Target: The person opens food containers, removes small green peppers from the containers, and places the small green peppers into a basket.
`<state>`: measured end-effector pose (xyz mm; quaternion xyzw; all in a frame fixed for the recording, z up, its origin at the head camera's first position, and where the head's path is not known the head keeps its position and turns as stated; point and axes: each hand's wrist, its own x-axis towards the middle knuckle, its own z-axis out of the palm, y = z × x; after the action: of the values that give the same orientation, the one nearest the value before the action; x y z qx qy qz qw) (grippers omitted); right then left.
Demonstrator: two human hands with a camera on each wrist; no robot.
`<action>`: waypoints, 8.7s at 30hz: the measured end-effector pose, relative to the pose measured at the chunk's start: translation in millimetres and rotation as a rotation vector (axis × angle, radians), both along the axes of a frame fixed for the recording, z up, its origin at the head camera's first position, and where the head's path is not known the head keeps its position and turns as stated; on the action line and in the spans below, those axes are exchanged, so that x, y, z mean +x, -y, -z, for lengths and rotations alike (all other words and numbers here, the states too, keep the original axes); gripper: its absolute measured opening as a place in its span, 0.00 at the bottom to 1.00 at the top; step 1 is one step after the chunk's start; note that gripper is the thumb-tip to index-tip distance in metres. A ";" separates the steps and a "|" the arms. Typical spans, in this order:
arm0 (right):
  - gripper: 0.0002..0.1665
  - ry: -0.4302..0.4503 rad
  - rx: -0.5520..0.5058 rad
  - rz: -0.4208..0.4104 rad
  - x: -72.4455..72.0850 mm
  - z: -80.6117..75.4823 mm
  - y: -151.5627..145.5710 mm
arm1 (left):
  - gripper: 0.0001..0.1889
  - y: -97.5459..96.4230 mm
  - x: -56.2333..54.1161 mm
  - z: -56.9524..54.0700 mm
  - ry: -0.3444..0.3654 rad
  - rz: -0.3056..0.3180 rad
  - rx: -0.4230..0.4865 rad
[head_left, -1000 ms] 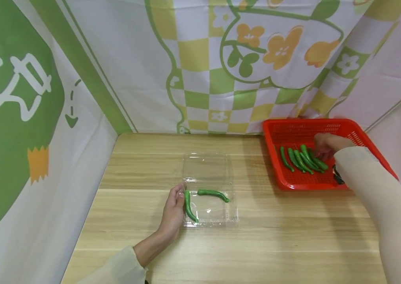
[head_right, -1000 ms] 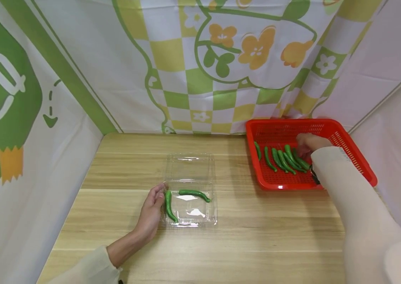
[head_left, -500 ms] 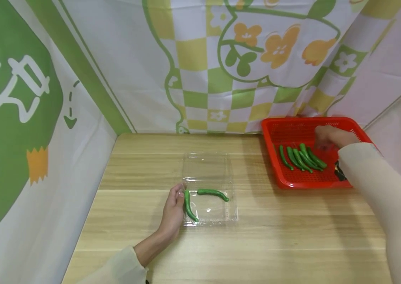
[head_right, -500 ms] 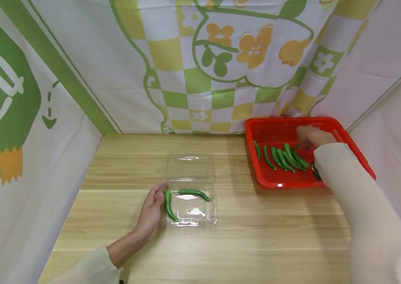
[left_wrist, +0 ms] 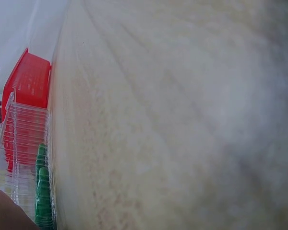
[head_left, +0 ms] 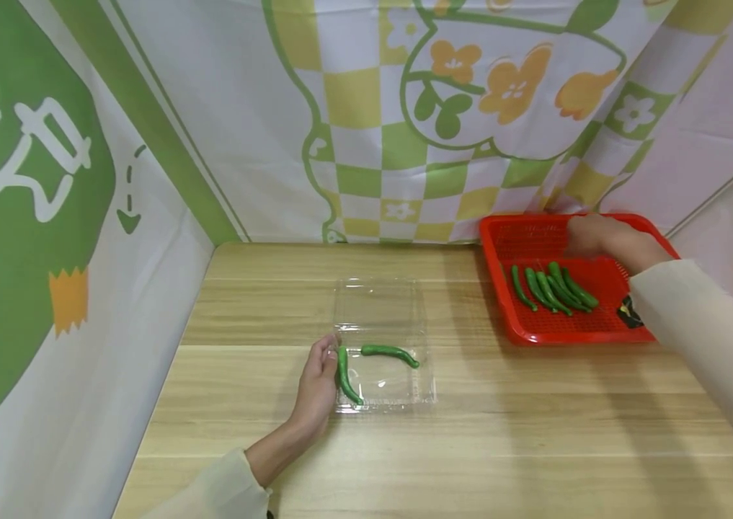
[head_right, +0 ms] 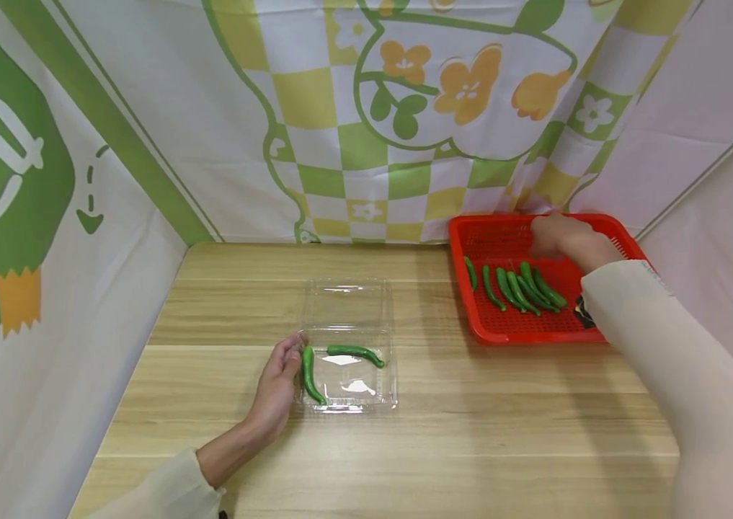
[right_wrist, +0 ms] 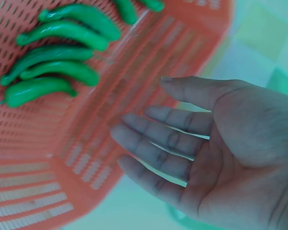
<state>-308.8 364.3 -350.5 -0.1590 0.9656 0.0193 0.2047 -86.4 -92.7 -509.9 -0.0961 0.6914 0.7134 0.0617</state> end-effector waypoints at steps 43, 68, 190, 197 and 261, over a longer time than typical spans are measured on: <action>0.17 -0.353 -0.305 -0.372 125.8 -1.1 196.0 | 0.26 0.2 -0.4 2.2 -0.004 0.040 0.016; 0.09 -0.199 -0.279 -0.503 148.6 47.9 247.1 | 0.25 0.3 -0.2 0.3 -0.005 0.040 0.015; 0.05 -0.446 -0.291 -0.423 134.7 31.9 235.4 | 0.25 0.3 0.7 0.8 -0.028 0.047 0.048; 0.06 -0.488 -0.312 -0.358 122.5 20.9 215.5 | 0.25 1.0 0.6 0.8 -0.028 0.047 0.046; 0.07 -0.390 -0.174 0.028 14.1 -15.3 -14.8 | 0.25 -0.8 5.2 0.3 -0.018 0.049 0.023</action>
<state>-294.7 379.0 -335.2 -0.1558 0.9871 -0.0366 -0.0005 -81.3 -91.9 -510.2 -0.0719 0.6859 0.7203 0.0741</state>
